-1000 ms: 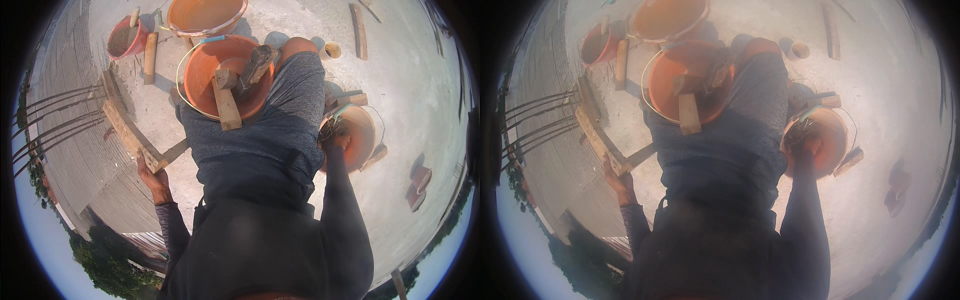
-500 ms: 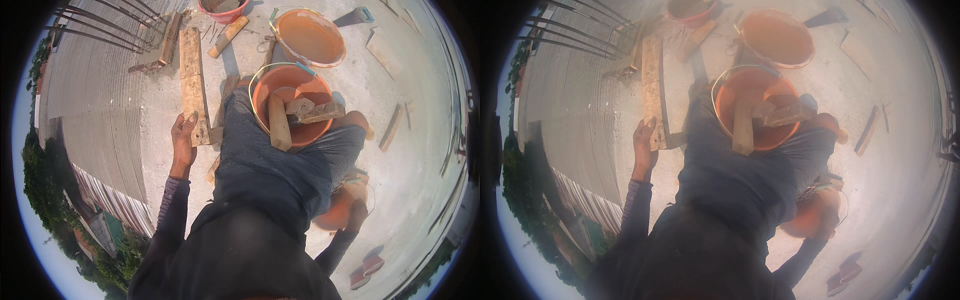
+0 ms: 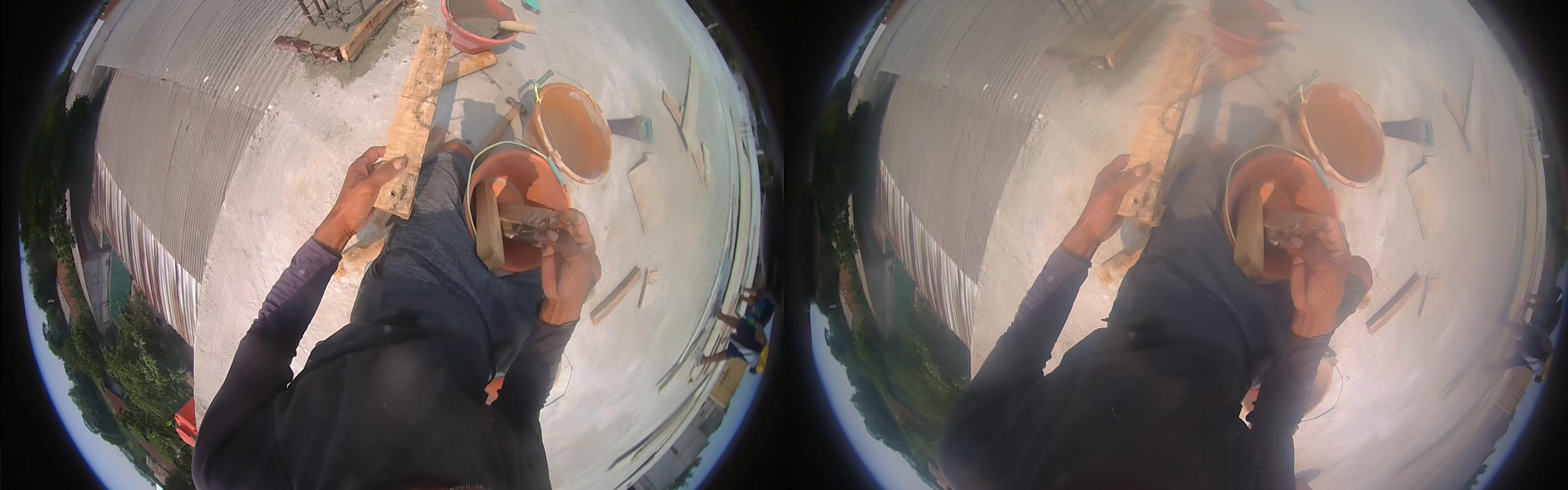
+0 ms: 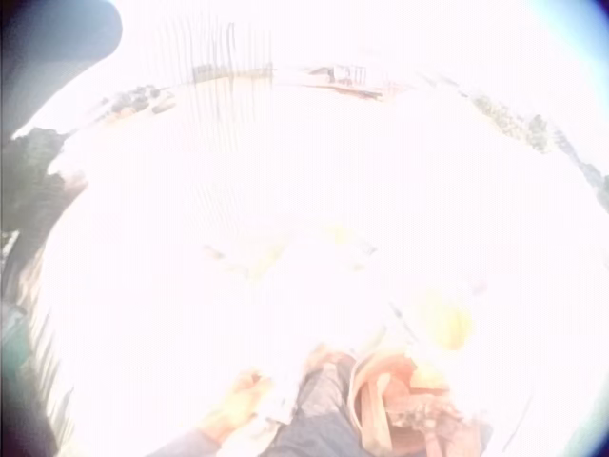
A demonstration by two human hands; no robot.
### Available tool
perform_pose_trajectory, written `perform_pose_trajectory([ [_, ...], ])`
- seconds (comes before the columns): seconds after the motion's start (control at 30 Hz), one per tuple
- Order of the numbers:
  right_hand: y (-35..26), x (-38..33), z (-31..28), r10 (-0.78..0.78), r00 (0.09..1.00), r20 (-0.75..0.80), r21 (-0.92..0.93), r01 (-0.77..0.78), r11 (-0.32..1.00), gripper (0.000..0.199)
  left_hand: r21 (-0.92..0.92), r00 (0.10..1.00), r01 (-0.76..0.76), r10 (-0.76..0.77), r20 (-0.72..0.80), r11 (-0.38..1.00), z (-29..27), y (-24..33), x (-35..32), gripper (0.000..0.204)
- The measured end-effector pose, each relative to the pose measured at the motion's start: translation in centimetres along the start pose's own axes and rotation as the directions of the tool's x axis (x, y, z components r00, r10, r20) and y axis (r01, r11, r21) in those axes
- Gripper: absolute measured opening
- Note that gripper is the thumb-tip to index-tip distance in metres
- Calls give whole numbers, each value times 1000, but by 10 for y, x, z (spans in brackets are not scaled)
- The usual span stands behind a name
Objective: The person assembles a wooden frame by hammering nails into wooden planks. They pick up nails from a bucket, position the planks, and use a hammer to secure them together. The person also uses a tape measure to check dimensions during the process.
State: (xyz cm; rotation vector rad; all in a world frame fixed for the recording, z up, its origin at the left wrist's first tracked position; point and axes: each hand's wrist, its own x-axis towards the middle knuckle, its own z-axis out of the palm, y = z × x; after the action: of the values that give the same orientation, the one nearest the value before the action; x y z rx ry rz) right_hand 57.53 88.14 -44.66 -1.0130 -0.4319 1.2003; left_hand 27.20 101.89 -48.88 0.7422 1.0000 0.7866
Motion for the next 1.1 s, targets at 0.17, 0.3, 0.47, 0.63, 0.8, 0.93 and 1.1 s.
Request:
perform_pose_trajectory([
  [0.17, 60, 8, 76, 113, 963, 243, -128, -84, 988, 35, 144, 996, -88, 84, 36, 986, -5, -2, -3, 49],
  [0.3, 85, 0, 106, 48, 974, 221, -300, 21, 954, 35, 166, 994, -53, 36, 102, 985, -9, 3, -2, 52],
  [0.47, 104, 6, 121, -191, 913, 361, -518, 366, 773, 31, 188, 989, -32, 4, 147, 982, -6, 9, -4, 54],
  [0.63, 115, 13, 119, -251, 835, 490, -604, 532, 594, 31, 231, 986, -103, 69, 152, 967, -7, 9, -7, 56],
  [0.8, 120, 12, 119, -201, 866, 458, -584, 464, 666, 32, 348, 981, -161, 110, 163, 924, -12, 5, -4, 60],
  [0.93, 123, 11, 120, -311, 776, 549, -620, 628, 471, 32, 262, 979, -161, 120, 166, 952, -12, 2, -3, 57],
  [1.1, 128, 11, 121, -485, 628, 608, -555, 774, 305, 33, 150, 965, -197, 164, 204, 969, -9, 3, -2, 56],
])
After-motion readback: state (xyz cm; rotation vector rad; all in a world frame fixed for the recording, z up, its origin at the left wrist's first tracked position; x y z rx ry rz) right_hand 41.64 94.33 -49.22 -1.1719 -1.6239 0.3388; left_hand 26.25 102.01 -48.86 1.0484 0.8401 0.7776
